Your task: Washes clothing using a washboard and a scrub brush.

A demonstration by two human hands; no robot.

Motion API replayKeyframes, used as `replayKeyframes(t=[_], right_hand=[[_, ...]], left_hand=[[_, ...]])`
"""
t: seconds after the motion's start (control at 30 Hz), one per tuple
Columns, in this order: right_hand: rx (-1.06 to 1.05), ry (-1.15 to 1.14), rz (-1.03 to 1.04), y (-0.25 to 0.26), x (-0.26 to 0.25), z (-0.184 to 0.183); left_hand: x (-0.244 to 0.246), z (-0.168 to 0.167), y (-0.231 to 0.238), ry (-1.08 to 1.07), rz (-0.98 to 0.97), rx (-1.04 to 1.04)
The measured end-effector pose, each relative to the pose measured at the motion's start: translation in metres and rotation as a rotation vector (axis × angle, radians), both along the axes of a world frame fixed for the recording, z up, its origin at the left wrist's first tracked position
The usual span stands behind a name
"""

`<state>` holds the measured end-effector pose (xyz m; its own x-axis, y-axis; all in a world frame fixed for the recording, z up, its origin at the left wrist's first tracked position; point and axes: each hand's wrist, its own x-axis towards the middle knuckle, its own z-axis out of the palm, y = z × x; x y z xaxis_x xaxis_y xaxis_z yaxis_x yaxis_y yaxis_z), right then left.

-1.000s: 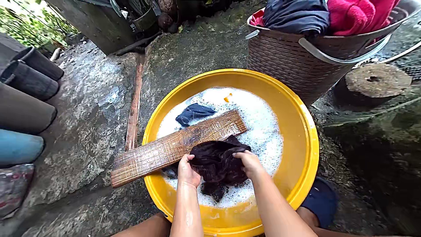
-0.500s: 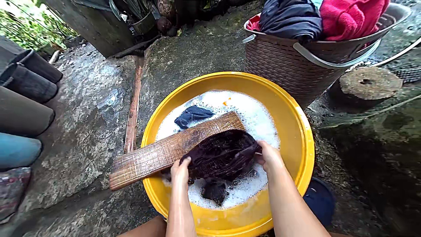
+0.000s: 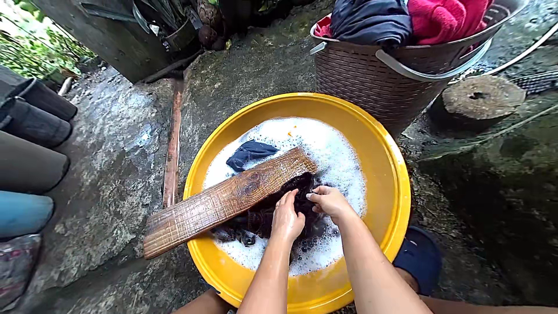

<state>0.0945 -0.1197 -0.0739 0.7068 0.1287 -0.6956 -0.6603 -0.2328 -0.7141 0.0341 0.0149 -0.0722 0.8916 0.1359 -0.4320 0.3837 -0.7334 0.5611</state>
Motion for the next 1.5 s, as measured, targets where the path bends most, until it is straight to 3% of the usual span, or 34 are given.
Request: replayKeyframes(t=[0.17,0.27,0.37,0.5,0.57,0.7,0.87,1.0,1.13,1.23,1.3,1.43,1.5], right_hand=[[0.287,-0.184,-0.049,-0.021,0.016,0.028],[0.496,-0.36,-0.222,-0.029,0.023,0.042],[0.699,-0.511,-0.38,-0.035,0.033,0.061],[0.714,-0.556,-0.617,-0.039,0.043,0.083],[0.571,-0.529,-0.668,-0.036,0.043,0.091],[0.228,-0.408,-0.56,-0.029,0.039,0.091],[0.048,-0.144,-0.575,-0.014,0.005,0.026],[0.187,0.121,-0.554,0.021,-0.035,-0.022],[0.579,0.411,-0.559,0.032,-0.043,0.024],[0.684,0.295,-0.323,0.025,-0.031,0.054],[0.629,0.097,-0.132,0.012,-0.025,0.068],[0.121,-0.234,0.148,-0.025,0.002,0.086],[-0.069,-0.343,0.116,-0.042,0.016,0.097]], left_hand=[[0.021,-0.005,0.016,0.237,-0.076,0.006],[0.012,-0.002,0.026,0.25,0.096,-0.387],[-0.002,0.015,0.03,0.129,0.461,-0.873],[0.0,0.073,0.036,-0.155,0.696,-1.072],[0.004,0.102,0.036,-0.276,0.711,-1.073],[0.007,0.159,0.029,-0.397,0.633,-1.032],[0.002,0.236,0.011,-0.421,0.438,-1.002],[-0.009,0.308,-0.006,-0.482,0.387,-0.888],[-0.022,0.369,-0.011,-0.63,0.397,-0.816],[-0.024,0.392,0.014,-0.73,0.431,-0.732],[-0.029,0.395,0.047,-0.769,0.396,-0.598],[-0.07,0.386,0.106,-0.676,0.413,-0.319],[-0.091,0.375,0.117,-0.547,0.4,-0.373]])
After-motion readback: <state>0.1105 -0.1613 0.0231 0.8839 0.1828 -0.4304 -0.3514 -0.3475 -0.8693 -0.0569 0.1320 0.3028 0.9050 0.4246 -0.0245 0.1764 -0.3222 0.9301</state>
